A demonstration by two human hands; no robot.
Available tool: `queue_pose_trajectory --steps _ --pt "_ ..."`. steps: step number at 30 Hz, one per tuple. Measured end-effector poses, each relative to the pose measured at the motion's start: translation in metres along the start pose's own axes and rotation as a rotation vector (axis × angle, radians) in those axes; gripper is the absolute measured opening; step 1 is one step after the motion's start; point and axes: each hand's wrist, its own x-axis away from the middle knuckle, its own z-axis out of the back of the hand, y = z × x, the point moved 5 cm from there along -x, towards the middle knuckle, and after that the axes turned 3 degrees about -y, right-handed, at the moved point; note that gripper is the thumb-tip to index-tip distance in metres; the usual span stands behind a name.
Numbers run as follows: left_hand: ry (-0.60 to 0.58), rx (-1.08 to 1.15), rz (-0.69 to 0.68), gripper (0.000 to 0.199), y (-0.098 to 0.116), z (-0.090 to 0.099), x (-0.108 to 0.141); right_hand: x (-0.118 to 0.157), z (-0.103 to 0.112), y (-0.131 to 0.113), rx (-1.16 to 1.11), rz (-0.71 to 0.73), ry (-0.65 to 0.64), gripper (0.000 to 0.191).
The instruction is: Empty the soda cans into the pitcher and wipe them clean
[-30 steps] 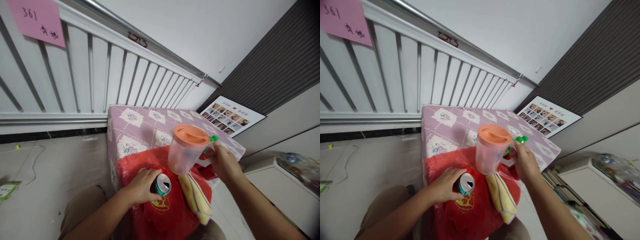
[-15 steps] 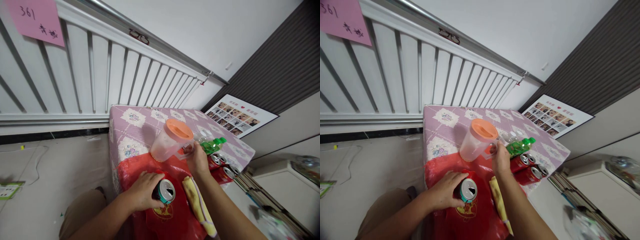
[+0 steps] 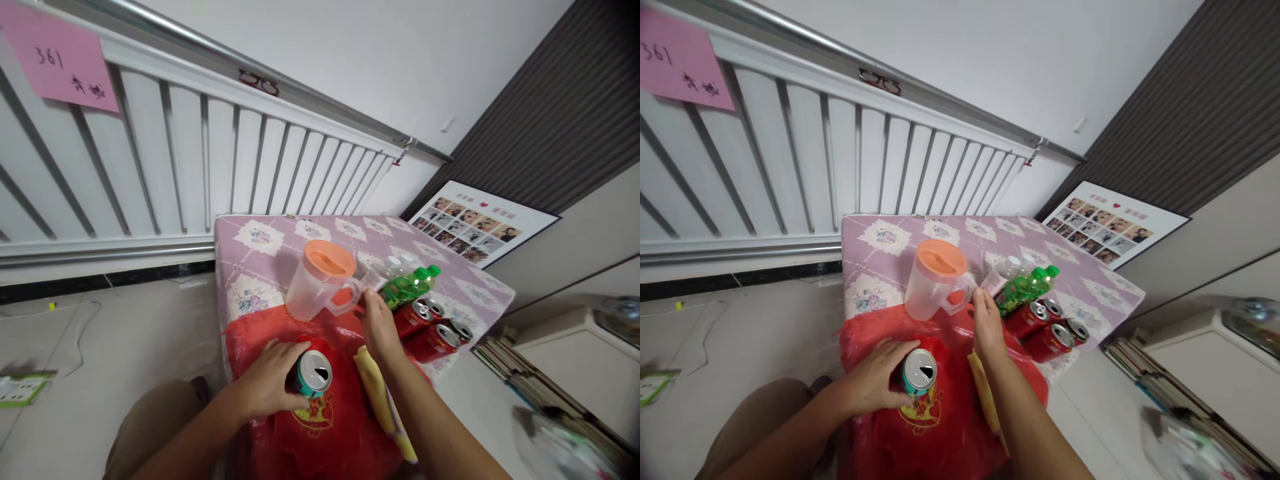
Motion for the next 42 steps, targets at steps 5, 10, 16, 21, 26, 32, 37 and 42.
queue_pose_trajectory --steps 5,10,16,21,26,32,37,42 --pt "-0.008 -0.037 0.018 0.097 0.000 -0.003 0.000 0.032 0.054 0.004 0.191 0.041 0.005 0.047" --pt "0.016 -0.074 0.061 0.099 0.001 -0.007 0.001 0.072 0.084 0.025 0.379 0.073 -0.078 0.041" --pt "0.182 -0.104 0.082 0.094 0.007 -0.009 0.009 0.102 0.082 0.060 0.932 -0.026 -0.260 0.066" --pt "0.333 -0.147 0.056 0.084 0.014 -0.017 0.011 0.116 0.076 0.068 1.108 -0.082 -0.310 0.065" --pt "0.487 -0.163 0.082 0.082 0.016 -0.025 0.011 0.121 0.075 0.071 1.147 -0.063 -0.242 0.056" --pt "0.529 -0.061 0.101 0.078 0.014 -0.035 0.011 0.125 0.076 0.073 1.158 -0.040 -0.156 0.053" --pt "0.561 -0.002 0.143 0.075 0.011 -0.036 0.011 0.127 0.078 0.073 1.123 0.004 -0.133 0.051" --pt "0.599 -0.028 0.136 0.075 0.011 -0.036 0.013 0.127 0.080 0.071 1.038 0.022 -0.125 0.050"
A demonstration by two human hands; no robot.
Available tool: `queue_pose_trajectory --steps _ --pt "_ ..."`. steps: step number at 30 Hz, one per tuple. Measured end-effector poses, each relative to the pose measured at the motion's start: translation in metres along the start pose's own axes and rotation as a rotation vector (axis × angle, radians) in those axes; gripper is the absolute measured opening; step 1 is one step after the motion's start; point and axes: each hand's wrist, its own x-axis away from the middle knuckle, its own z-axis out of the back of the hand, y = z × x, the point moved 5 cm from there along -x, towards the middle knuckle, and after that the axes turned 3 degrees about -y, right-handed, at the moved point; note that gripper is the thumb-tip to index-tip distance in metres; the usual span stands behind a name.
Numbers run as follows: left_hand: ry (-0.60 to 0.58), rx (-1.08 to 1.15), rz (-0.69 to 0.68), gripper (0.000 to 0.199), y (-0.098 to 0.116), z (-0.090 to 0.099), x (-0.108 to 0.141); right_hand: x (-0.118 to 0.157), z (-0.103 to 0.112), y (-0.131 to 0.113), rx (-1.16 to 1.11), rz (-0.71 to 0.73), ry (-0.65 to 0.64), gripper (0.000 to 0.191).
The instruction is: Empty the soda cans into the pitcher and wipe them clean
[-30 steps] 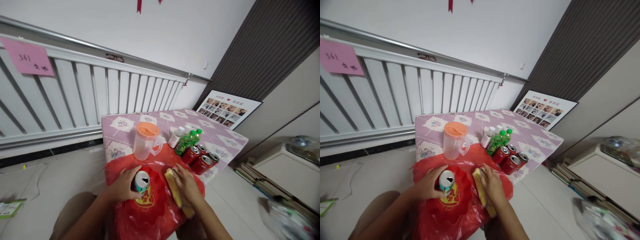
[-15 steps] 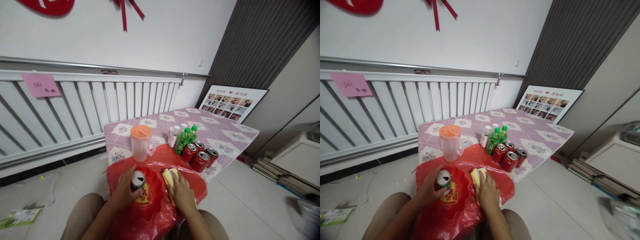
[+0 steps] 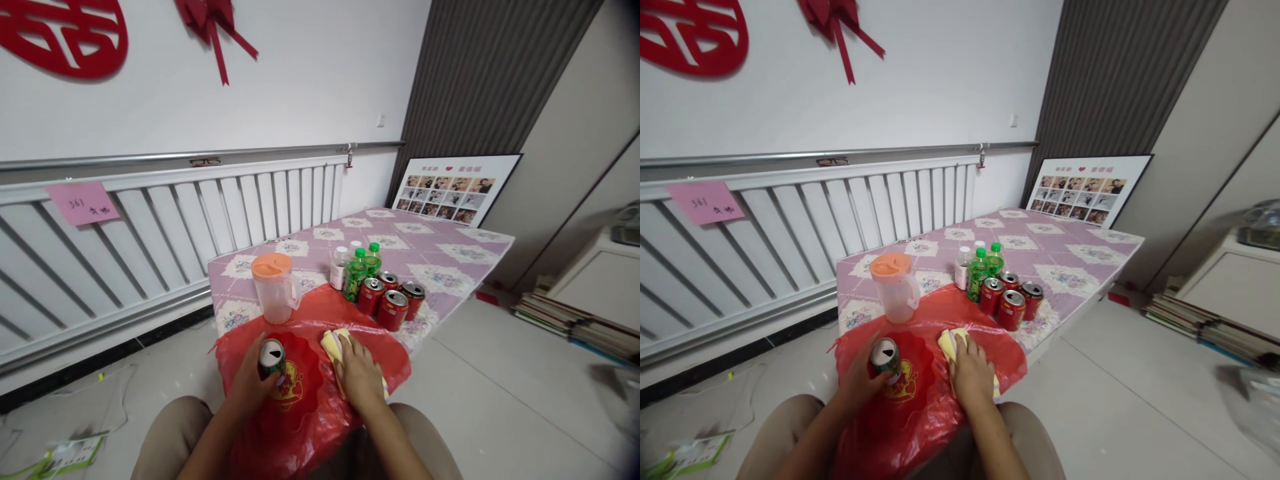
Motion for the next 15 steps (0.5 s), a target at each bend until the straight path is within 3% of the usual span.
queue_pose_trajectory --steps 5,11,15 --pt "0.002 -0.042 -0.025 0.075 0.002 0.000 0.002 0.000 0.009 0.006 -0.125 0.010 0.007 0.051" --pt "0.037 -0.043 0.012 0.076 0.011 -0.003 0.010 0.002 0.027 0.006 -0.655 0.029 0.119 0.059" --pt "0.033 -0.029 0.039 0.078 0.020 -0.007 0.017 -0.004 0.030 -0.014 -0.862 0.047 0.065 0.063"
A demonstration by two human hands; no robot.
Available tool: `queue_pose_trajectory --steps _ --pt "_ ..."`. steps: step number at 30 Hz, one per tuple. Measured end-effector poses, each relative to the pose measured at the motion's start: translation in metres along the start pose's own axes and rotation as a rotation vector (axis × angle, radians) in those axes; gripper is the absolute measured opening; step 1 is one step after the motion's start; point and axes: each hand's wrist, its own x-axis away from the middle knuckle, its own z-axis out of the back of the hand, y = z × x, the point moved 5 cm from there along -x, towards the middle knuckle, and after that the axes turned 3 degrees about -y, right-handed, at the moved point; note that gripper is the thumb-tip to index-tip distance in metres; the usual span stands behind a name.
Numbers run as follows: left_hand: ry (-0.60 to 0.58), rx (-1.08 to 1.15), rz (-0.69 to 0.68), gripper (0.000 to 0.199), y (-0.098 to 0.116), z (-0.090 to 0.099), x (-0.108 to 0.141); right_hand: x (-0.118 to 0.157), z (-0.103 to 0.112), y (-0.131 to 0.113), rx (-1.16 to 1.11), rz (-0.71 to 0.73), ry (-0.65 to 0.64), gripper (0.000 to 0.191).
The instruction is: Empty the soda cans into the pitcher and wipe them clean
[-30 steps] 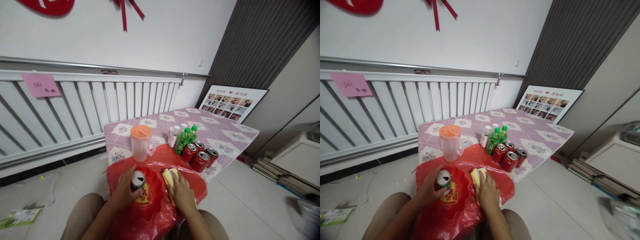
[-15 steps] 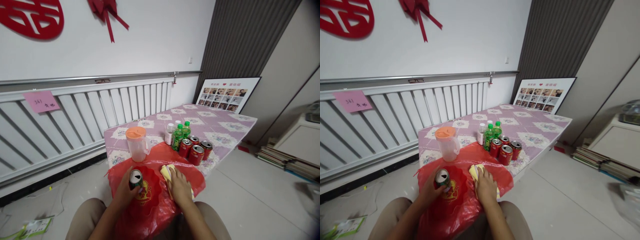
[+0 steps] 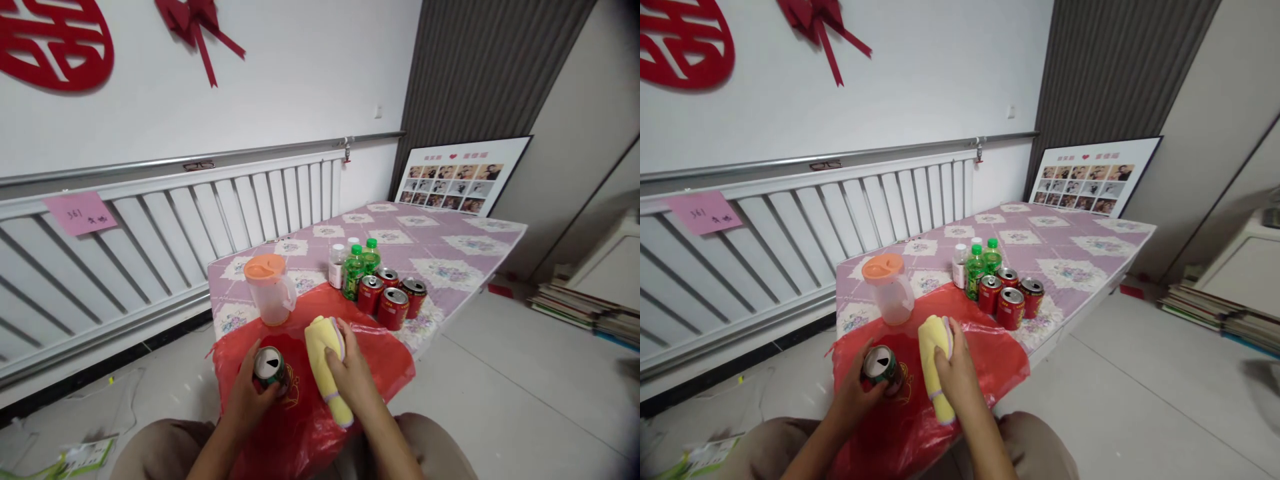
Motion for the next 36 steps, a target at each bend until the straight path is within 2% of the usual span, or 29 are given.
queue_pose_trajectory --steps 3,6,9,14,19,22,27,31,36 --pt "0.010 -0.005 0.000 0.078 0.001 -0.001 0.003 -0.006 -0.021 -0.012 -0.027 0.036 -0.116 0.060" --pt "0.025 -0.013 0.023 0.076 -0.005 -0.002 0.004 -0.007 -0.044 -0.019 0.038 0.061 -0.244 0.059" --pt "0.030 0.000 0.031 0.076 -0.012 -0.003 0.005 -0.002 -0.058 -0.023 0.055 0.044 -0.343 0.060" --pt "0.048 0.010 0.074 0.077 -0.017 -0.003 0.010 0.007 -0.060 -0.028 -0.116 0.024 -0.517 0.070" --pt "0.061 -0.022 0.081 0.077 -0.014 -0.002 0.012 0.013 -0.058 -0.027 -0.204 0.054 -0.611 0.087" --pt "0.082 0.015 0.078 0.076 -0.012 -0.003 0.012 0.014 -0.061 -0.026 -0.206 0.064 -0.596 0.091" --pt "0.089 0.076 0.077 0.076 -0.006 -0.002 0.010 0.013 -0.064 -0.024 -0.282 -0.001 -0.460 0.077" --pt "0.058 0.046 0.077 0.077 0.001 -0.002 0.005 0.015 -0.064 -0.022 -0.371 0.024 -0.349 0.070" --pt "0.131 0.003 0.024 0.075 0.017 -0.001 0.003 0.019 -0.064 -0.019 -0.401 0.032 -0.325 0.070"
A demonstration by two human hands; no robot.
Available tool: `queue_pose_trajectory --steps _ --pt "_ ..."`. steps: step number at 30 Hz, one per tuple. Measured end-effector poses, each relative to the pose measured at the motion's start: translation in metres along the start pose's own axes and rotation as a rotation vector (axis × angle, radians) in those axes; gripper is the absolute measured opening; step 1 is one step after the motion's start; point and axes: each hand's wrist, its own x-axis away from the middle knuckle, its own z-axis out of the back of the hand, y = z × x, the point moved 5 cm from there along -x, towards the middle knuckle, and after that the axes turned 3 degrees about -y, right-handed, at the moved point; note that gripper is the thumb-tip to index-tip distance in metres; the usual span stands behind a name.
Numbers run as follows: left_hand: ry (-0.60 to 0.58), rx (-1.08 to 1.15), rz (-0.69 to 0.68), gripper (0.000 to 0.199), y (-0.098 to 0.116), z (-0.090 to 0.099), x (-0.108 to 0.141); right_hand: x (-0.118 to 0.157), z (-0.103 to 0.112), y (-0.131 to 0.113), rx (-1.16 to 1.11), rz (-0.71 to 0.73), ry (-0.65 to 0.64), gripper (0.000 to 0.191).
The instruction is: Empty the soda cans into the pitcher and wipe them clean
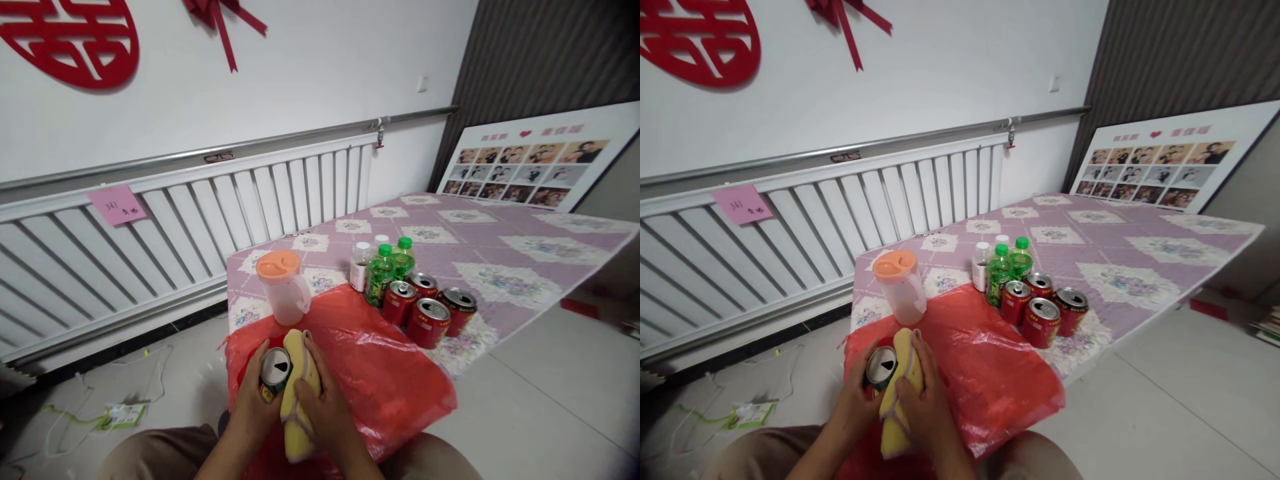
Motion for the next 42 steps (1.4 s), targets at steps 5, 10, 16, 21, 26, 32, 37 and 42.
queue_pose_trajectory --steps 5,10,16,21,26,32,37,42 --pt "-0.059 -0.007 0.018 0.077 0.008 0.002 0.000 0.000 -0.001 -0.001 0.063 0.057 -0.040 0.067" --pt "-0.064 0.002 0.018 0.082 0.012 0.007 0.001 -0.003 0.004 0.000 0.105 0.033 0.005 0.057" --pt "-0.074 -0.027 0.002 0.085 0.017 0.013 0.000 -0.007 0.011 0.005 0.248 -0.013 -0.039 0.055" --pt "-0.098 -0.013 -0.008 0.081 0.010 0.012 0.000 -0.004 0.009 0.000 0.257 0.028 -0.058 0.057" --pt "-0.093 -0.005 0.005 0.080 0.003 0.009 0.003 0.000 0.008 -0.005 0.264 0.073 -0.076 0.057" --pt "-0.119 0.024 -0.002 0.081 -0.003 0.003 0.005 0.001 0.008 0.001 0.442 -0.045 -0.206 0.062" --pt "-0.126 0.009 0.022 0.081 -0.017 0.001 0.004 0.003 0.006 -0.004 0.474 -0.020 -0.233 0.063" --pt "-0.136 0.014 0.040 0.080 -0.022 0.001 0.003 0.005 0.002 -0.006 0.455 0.021 -0.231 0.063"
